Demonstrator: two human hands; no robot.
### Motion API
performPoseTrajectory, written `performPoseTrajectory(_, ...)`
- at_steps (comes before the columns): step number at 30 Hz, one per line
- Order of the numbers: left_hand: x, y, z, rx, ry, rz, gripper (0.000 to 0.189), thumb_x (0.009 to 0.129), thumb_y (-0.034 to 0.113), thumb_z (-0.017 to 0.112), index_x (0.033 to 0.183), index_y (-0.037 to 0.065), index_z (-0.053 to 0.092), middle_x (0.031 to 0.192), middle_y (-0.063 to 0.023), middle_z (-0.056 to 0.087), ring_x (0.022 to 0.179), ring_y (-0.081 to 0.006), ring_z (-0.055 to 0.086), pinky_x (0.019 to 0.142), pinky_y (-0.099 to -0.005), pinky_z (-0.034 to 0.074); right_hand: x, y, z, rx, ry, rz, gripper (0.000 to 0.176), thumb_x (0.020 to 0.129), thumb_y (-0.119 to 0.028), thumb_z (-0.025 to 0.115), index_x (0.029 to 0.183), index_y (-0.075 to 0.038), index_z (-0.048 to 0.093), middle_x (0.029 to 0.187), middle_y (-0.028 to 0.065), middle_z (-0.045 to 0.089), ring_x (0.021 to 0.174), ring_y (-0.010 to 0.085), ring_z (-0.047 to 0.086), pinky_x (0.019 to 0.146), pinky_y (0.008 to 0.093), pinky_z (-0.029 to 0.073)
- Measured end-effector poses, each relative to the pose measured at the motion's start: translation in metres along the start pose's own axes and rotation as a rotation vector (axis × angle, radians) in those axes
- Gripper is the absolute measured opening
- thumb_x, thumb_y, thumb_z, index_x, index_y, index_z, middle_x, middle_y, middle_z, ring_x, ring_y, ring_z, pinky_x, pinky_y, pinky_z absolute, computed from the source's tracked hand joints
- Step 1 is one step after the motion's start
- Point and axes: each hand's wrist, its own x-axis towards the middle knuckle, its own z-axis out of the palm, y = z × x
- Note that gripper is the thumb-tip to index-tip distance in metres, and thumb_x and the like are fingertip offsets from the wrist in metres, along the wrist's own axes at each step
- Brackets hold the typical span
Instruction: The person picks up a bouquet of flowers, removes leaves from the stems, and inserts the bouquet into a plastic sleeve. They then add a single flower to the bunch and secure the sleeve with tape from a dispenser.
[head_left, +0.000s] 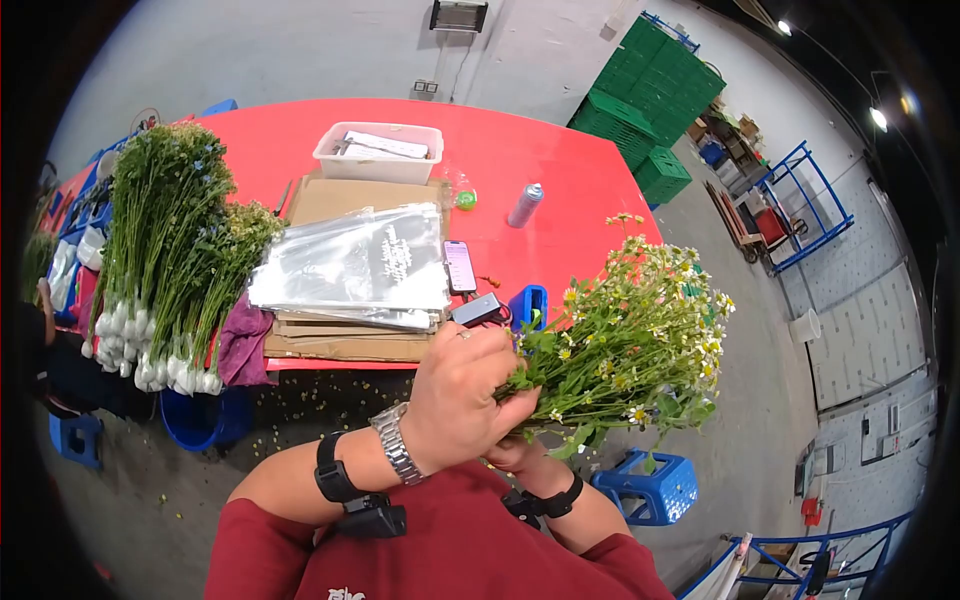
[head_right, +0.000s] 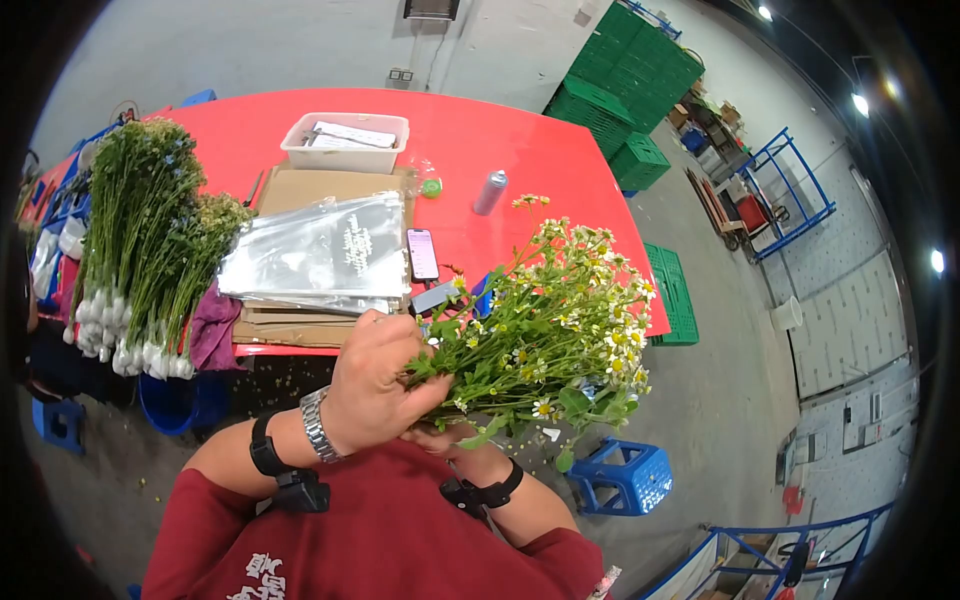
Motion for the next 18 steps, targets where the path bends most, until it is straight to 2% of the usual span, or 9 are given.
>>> performPoseTrajectory(5,-0.011,-0.003,-0.011,-0.086,0.049,0.042,0.017,0.073,0.013,0.08,0.079,0.006,0.065,0.079,-0.0063,0.059,0.073,-0.0261,0.056,0.072,-0.0373,0.041,-0.006,0.003,-0.009,0.052,0.044,0.043,0.05,0.093,-0.003,0.067,0.138,-0.005,0.046,0.128,0.0113,0.059,0.103,0.0194,0.062,0.086,0.034,0.053)
performPoseTrajectory(7,-0.02,0.0,-0.023,-0.34,0.075,-0.107,0.018,0.073,0.007,0.081,0.079,0.005,0.064,0.079,-0.006,0.059,0.071,-0.0261,0.055,0.071,-0.0363,0.043,-0.008,0.003,-0.011,0.073,0.068,0.057,0.05,0.093,-0.003,0.067,0.138,-0.005,0.046,0.128,0.0113,0.059,0.103,0.0194,0.062,0.086,0.034,0.053)
performPoseTrajectory(8,-0.022,0.003,-0.028,-0.379,0.13,-0.126,0.017,0.078,0.002,0.08,0.08,0.004,0.063,0.078,-0.0028,0.058,0.07,-0.0192,0.054,0.07,-0.0321,0.044,-0.007,0.004,-0.013,0.098,0.066,0.056,0.05,0.093,-0.003,0.067,0.138,-0.005,0.046,0.128,0.0114,0.059,0.103,0.0194,0.062,0.086,0.0339,0.053)
performPoseTrajectory(9,-0.024,0.006,-0.032,-0.381,0.129,-0.128,0.017,0.078,0.002,0.08,0.08,0.004,0.063,0.078,-0.0028,0.058,0.07,-0.0192,0.054,0.07,-0.0321,0.044,-0.006,0.003,-0.012,0.141,0.049,0.052,0.05,0.093,-0.003,0.067,0.138,-0.005,0.046,0.128,0.0114,0.059,0.103,0.0194,0.062,0.086,0.0339,0.053)
performPoseTrajectory(11,-0.03,0.007,-0.04,-0.625,0.248,-0.29,0.014,0.086,0.0,0.075,0.09,0.002,0.062,0.083,-0.0018,0.056,0.075,-0.012,0.052,0.072,-0.0275,0.044,0.002,-0.001,-0.011,0.208,-0.014,0.014,0.045,0.093,-0.001,0.068,0.133,-0.004,0.047,0.132,0.0136,0.058,0.105,0.0195,0.063,0.086,0.0344,0.055)
performPoseTrajectory(13,-0.038,-0.011,-0.051,-0.631,0.289,-0.164,0.014,0.091,-0.001,0.07,0.1,0.001,0.059,0.092,-0.0029,0.055,0.081,-0.0085,0.051,0.073,-0.0242,0.044,0.016,-0.026,0.014,-0.089,-0.086,-0.087,0.039,0.094,-0.004,0.069,0.127,-0.005,0.05,0.132,0.0155,0.058,0.105,0.0195,0.063,0.086,0.0353,0.055)
performPoseTrajectory(14,-0.043,-0.016,-0.061,-0.652,0.286,-0.151,0.018,0.092,-0.001,0.068,0.107,0.0,0.057,0.097,-0.0048,0.054,0.083,-0.0102,0.052,0.072,-0.0242,0.044,0.016,-0.026,0.015,-0.053,-0.075,-0.088,0.035,0.094,-0.003,0.068,0.125,-0.004,0.051,0.133,0.0176,0.058,0.104,0.0204,0.062,0.085,0.0352,0.055)
performPoseTrajectory(17,-0.048,-0.01,-0.092,-0.549,0.32,-0.371,0.01,0.09,0.001,0.069,0.097,0.0,0.062,0.084,-0.0016,0.057,0.075,-0.0083,0.053,0.067,-0.0234,0.043,0.017,-0.032,0.023,-0.037,-0.035,-0.106,0.031,0.09,0.002,0.066,0.118,-0.002,0.052,0.125,0.0211,0.059,0.095,0.0212,0.065,0.082,0.0341,0.057)
performPoseTrajectory(18,-0.055,-0.018,-0.102,-0.549,0.317,-0.375,0.01,0.09,0.001,0.069,0.097,0.0,0.062,0.084,-0.0016,0.057,0.075,-0.0083,0.053,0.067,-0.0234,0.043,0.017,-0.032,0.022,-0.055,-0.046,-0.117,0.031,0.09,0.006,0.062,0.118,-0.002,0.052,0.125,0.0228,0.058,0.094,0.0221,0.065,0.082,0.0345,0.058)
